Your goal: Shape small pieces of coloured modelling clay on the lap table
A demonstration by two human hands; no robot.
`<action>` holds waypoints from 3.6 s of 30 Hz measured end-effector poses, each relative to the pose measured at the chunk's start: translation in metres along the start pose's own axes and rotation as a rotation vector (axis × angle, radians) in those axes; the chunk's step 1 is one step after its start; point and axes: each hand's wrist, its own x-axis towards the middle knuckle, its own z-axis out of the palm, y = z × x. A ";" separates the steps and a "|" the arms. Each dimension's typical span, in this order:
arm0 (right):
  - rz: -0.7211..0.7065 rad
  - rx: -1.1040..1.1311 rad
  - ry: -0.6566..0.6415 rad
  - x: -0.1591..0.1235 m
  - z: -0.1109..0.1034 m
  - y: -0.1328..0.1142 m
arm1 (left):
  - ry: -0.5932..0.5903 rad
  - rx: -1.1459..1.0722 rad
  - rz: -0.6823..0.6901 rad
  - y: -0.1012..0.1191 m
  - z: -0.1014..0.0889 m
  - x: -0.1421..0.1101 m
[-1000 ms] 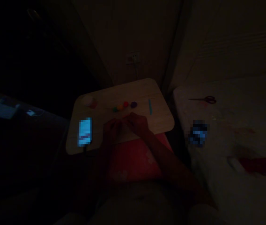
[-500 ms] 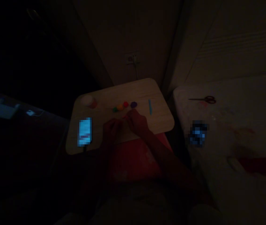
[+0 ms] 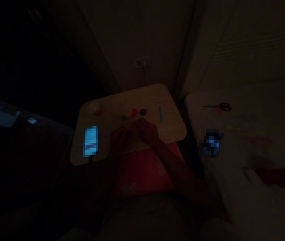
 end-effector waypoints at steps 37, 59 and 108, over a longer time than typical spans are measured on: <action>0.027 -0.047 0.127 -0.001 0.003 0.004 | 0.001 -0.007 0.007 0.003 0.001 -0.001; 0.050 -0.024 0.116 0.001 0.003 0.005 | 0.011 0.004 -0.012 0.008 0.000 0.000; 0.100 0.092 0.125 0.001 -0.001 0.003 | 0.003 0.007 -0.018 0.002 -0.001 0.000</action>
